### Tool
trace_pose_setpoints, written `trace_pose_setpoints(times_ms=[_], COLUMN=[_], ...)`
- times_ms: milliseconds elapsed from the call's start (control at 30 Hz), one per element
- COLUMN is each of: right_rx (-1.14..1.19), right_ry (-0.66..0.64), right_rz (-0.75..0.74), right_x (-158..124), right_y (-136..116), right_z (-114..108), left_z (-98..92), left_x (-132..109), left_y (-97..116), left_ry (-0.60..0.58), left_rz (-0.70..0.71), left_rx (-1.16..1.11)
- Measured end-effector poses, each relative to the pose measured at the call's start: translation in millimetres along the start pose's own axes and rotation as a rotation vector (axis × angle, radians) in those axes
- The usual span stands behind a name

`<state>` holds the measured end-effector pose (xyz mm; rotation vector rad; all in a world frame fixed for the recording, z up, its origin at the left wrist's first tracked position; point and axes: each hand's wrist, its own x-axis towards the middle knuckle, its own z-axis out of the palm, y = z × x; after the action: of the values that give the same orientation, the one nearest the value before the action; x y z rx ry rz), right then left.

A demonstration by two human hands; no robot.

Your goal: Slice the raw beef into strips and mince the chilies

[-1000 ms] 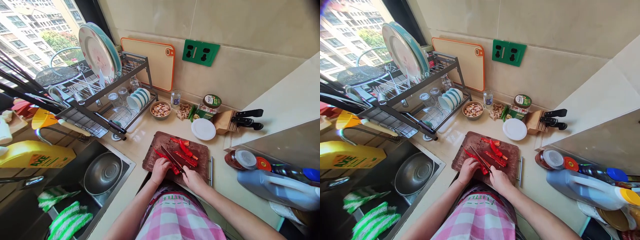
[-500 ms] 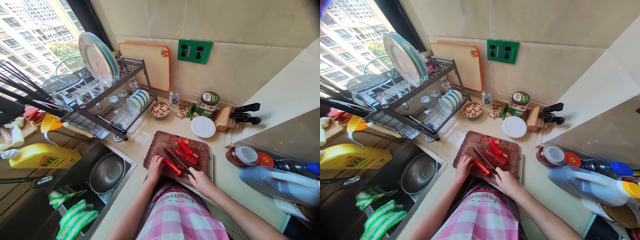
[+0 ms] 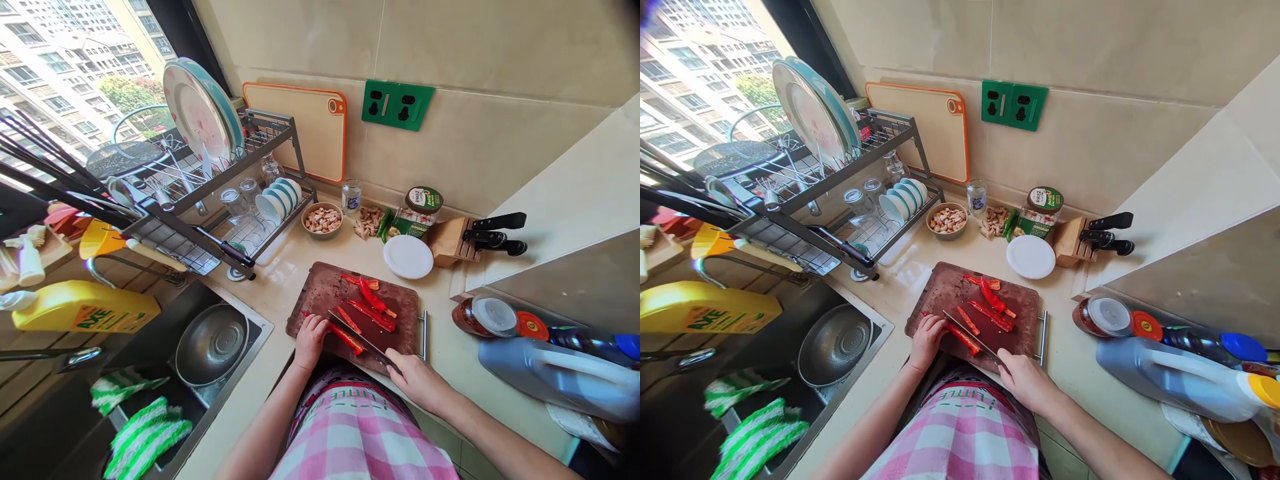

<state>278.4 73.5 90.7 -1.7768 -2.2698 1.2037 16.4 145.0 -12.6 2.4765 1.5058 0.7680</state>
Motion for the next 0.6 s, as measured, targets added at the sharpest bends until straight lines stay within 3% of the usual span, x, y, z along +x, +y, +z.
trace_pose_setpoints(times_ms=[200,600], right_rx=[-0.081,-0.022], right_ry=[-0.037,-0.074], right_rz=[-0.002,0.021], right_x=[8,29], right_y=[0,-10], right_z=[-1,-2], left_z=[-1.0,3.8], left_x=[2,-1], left_y=[0,-2], left_ry=[-0.014,0.014], left_rz=[0.002,-0.027], left_rx=[-0.018,-0.023])
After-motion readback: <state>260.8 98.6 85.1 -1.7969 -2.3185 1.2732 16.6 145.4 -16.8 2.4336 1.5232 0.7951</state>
